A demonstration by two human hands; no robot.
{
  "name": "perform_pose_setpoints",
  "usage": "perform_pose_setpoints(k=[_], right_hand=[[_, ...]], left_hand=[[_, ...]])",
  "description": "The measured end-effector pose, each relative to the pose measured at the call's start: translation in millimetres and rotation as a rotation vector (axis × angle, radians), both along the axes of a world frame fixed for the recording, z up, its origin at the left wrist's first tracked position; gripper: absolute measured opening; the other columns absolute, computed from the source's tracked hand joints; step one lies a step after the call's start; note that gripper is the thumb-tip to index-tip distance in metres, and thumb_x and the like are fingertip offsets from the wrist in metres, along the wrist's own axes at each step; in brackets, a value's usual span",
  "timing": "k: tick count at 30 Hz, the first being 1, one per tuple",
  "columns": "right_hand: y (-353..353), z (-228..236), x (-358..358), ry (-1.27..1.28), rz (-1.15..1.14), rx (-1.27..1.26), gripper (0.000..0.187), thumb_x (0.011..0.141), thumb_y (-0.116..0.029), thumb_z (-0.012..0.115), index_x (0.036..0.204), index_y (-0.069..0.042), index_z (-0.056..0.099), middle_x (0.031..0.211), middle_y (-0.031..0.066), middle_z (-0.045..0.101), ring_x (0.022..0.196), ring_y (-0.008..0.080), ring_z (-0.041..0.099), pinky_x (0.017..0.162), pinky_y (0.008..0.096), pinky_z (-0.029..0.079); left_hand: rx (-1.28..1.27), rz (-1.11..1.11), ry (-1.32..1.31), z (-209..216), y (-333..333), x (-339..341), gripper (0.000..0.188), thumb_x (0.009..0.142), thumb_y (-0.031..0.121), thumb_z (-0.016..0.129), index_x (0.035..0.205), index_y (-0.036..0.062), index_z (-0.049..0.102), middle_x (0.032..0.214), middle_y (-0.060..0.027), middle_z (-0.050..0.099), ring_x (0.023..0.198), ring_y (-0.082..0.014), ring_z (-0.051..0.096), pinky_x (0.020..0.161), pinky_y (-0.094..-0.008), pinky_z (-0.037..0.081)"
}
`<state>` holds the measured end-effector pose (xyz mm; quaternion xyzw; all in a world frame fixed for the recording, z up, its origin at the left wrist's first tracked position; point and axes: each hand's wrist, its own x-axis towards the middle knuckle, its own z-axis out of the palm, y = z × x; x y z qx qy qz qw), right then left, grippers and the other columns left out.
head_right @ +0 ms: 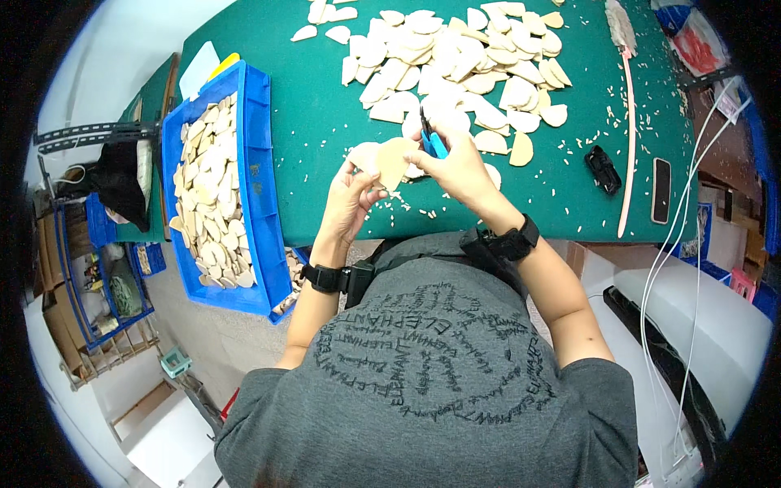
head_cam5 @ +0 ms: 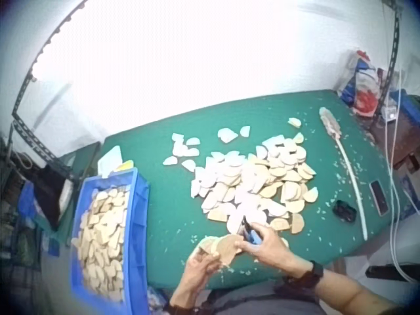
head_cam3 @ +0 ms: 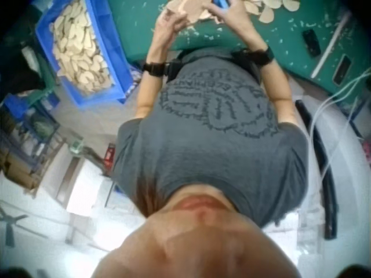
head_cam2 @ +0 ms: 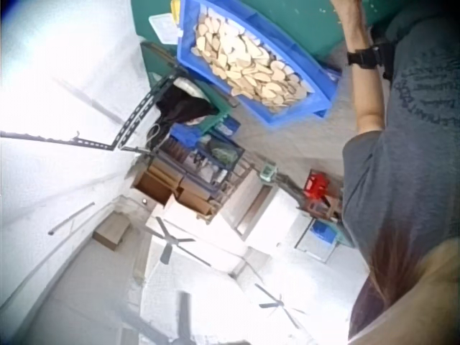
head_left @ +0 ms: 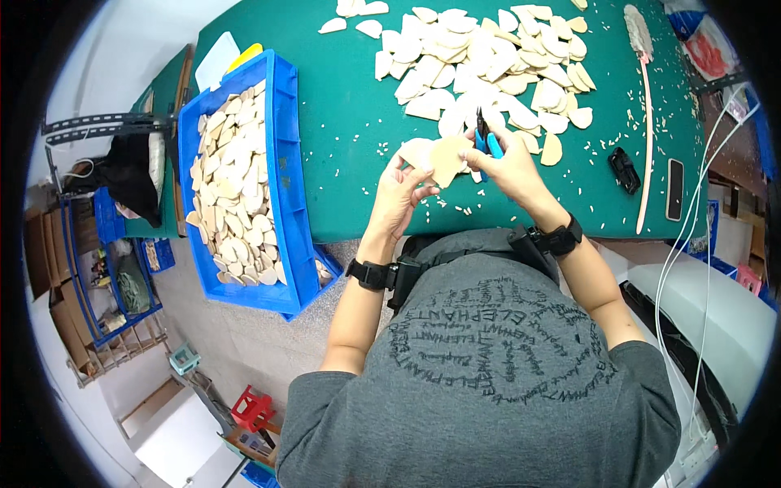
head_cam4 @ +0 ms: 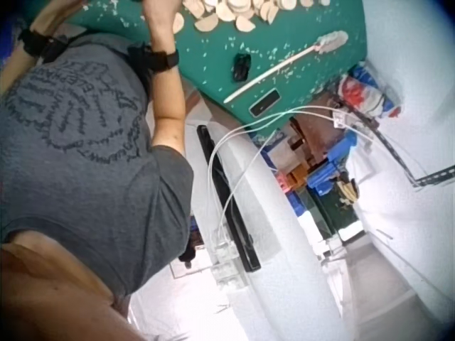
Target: The person uses a pair of blue-handled pliers to trim and shape small, light-colored wooden pieces on a green workbench. They pick up individual pieces, snip off edges, and place the finished items into a blue plastic crate. The process is repetitive, focusing on refining the shape of each piece.
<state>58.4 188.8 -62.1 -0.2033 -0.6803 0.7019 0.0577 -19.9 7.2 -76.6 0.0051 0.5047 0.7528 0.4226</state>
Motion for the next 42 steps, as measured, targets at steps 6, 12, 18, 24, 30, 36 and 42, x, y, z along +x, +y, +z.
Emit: perform_pose_setpoints(k=[6,12,18,24,30,36,42], right_hand=[[12,16,12,0.019,0.063,-0.057,0.026,0.081,-0.016,0.070,0.098,-0.001,0.058,0.080,0.0028,0.061,0.068,0.0076,0.057,0.062,0.0218,0.046],[9,46,22,0.513,0.130,0.380,0.014,0.080,0.005,0.064,0.091,0.000,0.059,0.085,0.0029,0.060,0.079,0.0088,0.056,0.071,0.0243,0.047],[-2,57,29,0.152,0.001,0.200,0.013,0.080,-0.007,0.069,0.088,-0.001,0.060,0.074,0.0012,0.060,0.067,0.0066,0.054,0.061,0.0209,0.044],[3,29,25,0.005,-0.127,-0.318,0.019,0.080,-0.012,0.069,0.091,-0.002,0.058,0.075,0.0060,0.063,0.062,0.0118,0.061,0.057,0.0243,0.050],[16,18,12,-0.106,-0.044,-0.228,0.022,0.078,-0.013,0.071,0.092,-0.001,0.058,0.074,0.0050,0.062,0.061,0.0108,0.060,0.054,0.0244,0.050],[23,40,-1,-0.140,0.364,0.147,0.024,0.081,-0.022,0.066,0.096,-0.004,0.061,0.074,0.0004,0.059,0.064,0.0065,0.055,0.058,0.0215,0.046],[8,45,22,0.064,0.032,0.006,0.020,0.087,-0.017,0.054,0.098,-0.001,0.060,0.075,0.0024,0.060,0.068,0.0076,0.055,0.061,0.0213,0.045]], left_hand=[[0.000,0.029,0.013,17,-2,12,0.039,0.089,0.013,0.060,0.122,0.0013,0.045,0.104,-0.0073,0.061,0.080,-0.0116,0.063,0.063,-0.0230,0.056],[-0.028,-0.060,-0.038,12,-7,9,0.035,0.092,0.022,0.055,0.121,0.0032,0.048,0.101,-0.0065,0.062,0.082,-0.0097,0.061,0.058,-0.0220,0.052],[0.011,-0.052,0.076,23,2,14,0.037,0.093,0.024,0.054,0.122,0.0029,0.046,0.106,-0.0088,0.060,0.087,-0.0138,0.063,0.065,-0.0267,0.055],[0.027,-0.051,0.137,20,8,22,0.040,0.095,0.028,0.052,0.124,0.0016,0.045,0.118,-0.0116,0.056,0.096,-0.0192,0.062,0.079,-0.0351,0.056],[-0.637,0.000,0.888,-44,2,-14,0.058,0.092,0.043,0.052,0.129,-0.0005,0.044,0.125,-0.0134,0.051,0.100,-0.0179,0.059,0.077,-0.0275,0.050],[-0.095,-0.592,0.223,21,17,-17,0.058,0.083,0.025,0.069,0.129,-0.0013,0.045,0.106,-0.0087,0.064,0.093,-0.0142,0.063,0.076,-0.0243,0.053],[0.041,-0.063,0.104,58,7,5,0.044,0.082,0.014,0.069,0.118,-0.0037,0.049,0.104,-0.0112,0.063,0.091,-0.0163,0.065,0.073,-0.0259,0.057]])
